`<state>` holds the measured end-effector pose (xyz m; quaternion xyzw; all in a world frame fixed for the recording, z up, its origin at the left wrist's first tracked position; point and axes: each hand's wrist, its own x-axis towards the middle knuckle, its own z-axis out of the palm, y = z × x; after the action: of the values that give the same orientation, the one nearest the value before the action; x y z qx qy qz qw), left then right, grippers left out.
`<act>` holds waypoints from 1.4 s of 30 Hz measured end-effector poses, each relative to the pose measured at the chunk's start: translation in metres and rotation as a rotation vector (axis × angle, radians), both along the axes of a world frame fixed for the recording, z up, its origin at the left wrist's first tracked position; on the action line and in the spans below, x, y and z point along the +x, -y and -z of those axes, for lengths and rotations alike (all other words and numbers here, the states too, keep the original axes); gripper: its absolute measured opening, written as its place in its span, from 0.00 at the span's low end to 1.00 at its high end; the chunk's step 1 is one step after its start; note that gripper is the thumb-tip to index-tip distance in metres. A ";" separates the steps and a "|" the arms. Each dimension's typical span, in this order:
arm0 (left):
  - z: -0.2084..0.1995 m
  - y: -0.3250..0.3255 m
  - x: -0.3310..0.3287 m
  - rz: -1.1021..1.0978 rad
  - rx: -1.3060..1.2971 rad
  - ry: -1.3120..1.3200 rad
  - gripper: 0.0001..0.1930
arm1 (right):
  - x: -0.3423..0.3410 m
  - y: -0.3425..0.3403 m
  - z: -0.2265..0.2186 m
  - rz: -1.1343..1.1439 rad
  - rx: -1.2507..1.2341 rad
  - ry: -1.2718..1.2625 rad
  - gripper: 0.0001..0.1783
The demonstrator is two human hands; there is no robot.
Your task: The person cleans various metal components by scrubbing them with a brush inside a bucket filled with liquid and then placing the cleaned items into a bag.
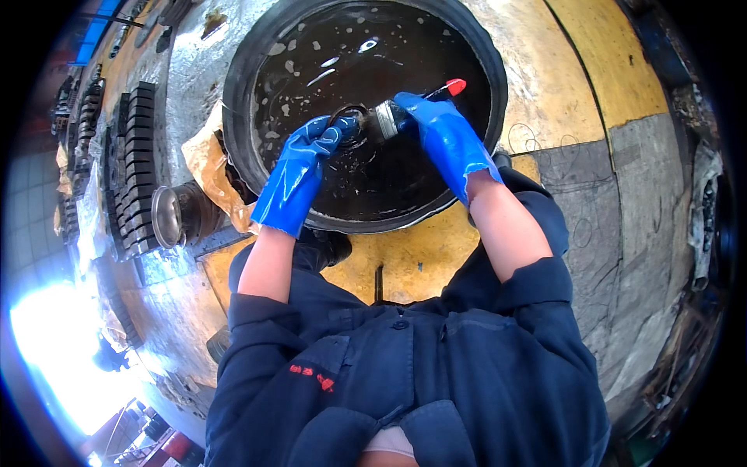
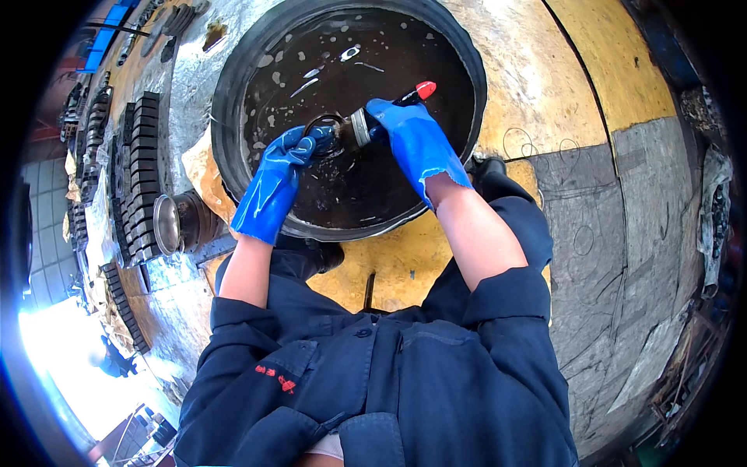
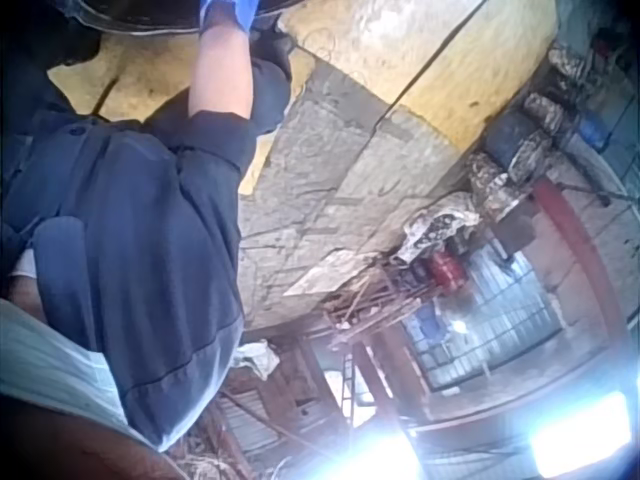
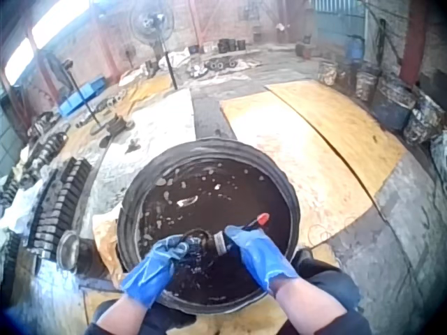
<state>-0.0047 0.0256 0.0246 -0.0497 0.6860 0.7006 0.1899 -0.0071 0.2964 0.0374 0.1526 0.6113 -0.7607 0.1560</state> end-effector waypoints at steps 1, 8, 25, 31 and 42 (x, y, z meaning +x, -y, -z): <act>0.000 0.000 0.001 -0.016 0.032 0.021 0.17 | 0.004 0.002 0.000 -0.013 0.001 -0.014 0.23; 0.006 0.000 0.012 -0.133 0.162 0.153 0.18 | -0.021 0.025 0.044 -0.261 0.747 0.210 0.24; 0.022 0.017 0.003 -0.094 0.131 0.123 0.20 | -0.019 0.032 0.019 -0.373 0.743 -0.279 0.19; 0.014 0.014 0.006 0.046 -0.119 0.033 0.19 | -0.017 0.029 0.025 -0.147 0.891 -0.290 0.18; -0.007 -0.002 -0.006 0.044 0.018 0.156 0.22 | -0.027 0.028 0.042 -0.491 0.507 -0.164 0.27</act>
<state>-0.0110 0.0275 0.0320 -0.0874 0.6637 0.6965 0.2584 -0.0344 0.2685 -0.0045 -0.0263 0.8095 -0.5345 0.2415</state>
